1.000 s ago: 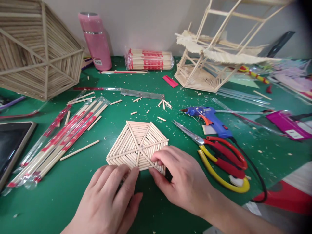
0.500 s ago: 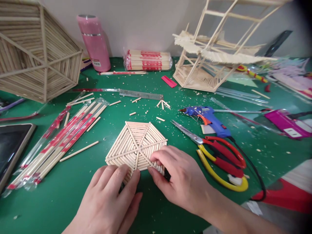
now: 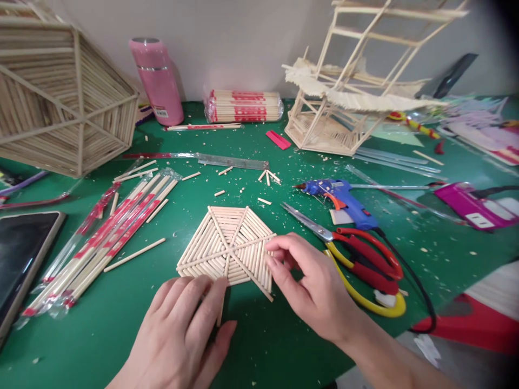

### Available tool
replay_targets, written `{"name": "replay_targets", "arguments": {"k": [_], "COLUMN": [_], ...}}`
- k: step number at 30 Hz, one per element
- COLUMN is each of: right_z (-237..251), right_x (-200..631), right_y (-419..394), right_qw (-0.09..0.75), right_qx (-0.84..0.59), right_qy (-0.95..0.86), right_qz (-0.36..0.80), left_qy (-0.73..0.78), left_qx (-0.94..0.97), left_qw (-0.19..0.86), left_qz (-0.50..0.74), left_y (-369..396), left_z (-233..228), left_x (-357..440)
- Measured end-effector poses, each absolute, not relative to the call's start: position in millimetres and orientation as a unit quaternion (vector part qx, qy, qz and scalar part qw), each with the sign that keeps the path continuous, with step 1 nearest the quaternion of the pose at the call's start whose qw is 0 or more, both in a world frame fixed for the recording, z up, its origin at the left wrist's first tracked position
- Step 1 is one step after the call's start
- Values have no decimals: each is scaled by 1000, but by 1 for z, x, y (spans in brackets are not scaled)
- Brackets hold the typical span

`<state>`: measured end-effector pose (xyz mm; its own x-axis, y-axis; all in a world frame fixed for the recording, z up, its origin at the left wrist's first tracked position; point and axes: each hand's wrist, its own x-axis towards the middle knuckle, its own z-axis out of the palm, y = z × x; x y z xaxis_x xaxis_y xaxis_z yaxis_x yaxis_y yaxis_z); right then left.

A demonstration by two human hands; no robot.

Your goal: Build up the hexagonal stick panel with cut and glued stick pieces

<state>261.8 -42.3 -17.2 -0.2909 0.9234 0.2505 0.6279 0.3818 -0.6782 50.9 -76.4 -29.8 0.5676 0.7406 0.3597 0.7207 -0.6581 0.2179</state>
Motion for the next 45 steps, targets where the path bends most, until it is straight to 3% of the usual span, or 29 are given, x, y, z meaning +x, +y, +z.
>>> {"name": "replay_targets", "arguments": {"k": [8, 13, 22, 27, 33, 45], "right_z": [-27, -29, -30, -30, -29, -31], "right_x": [272, 271, 269, 270, 270, 269], "right_y": [-38, -34, -38, -39, -38, -37], "right_qw": [333, 305, 287, 295, 301, 297], "right_qx": [-581, -572, -566, -567, -566, -574], "right_qy": [-726, -750, -762, -759, -758, -754], "right_qz": [156, 132, 127, 126, 120, 122], "left_qy": [507, 610, 646, 639, 577, 492], "left_qx": [826, 752, 704, 708, 772, 838], "left_qw": [-25, 27, 105, 100, 13, 15], "left_qz": [245, 248, 277, 282, 264, 234], "left_y": [-80, -72, -69, -70, -75, -83], "left_z": [-26, -27, -27, -28, -23, -24], "left_x": [46, 46, 53, 54, 65, 73]}}
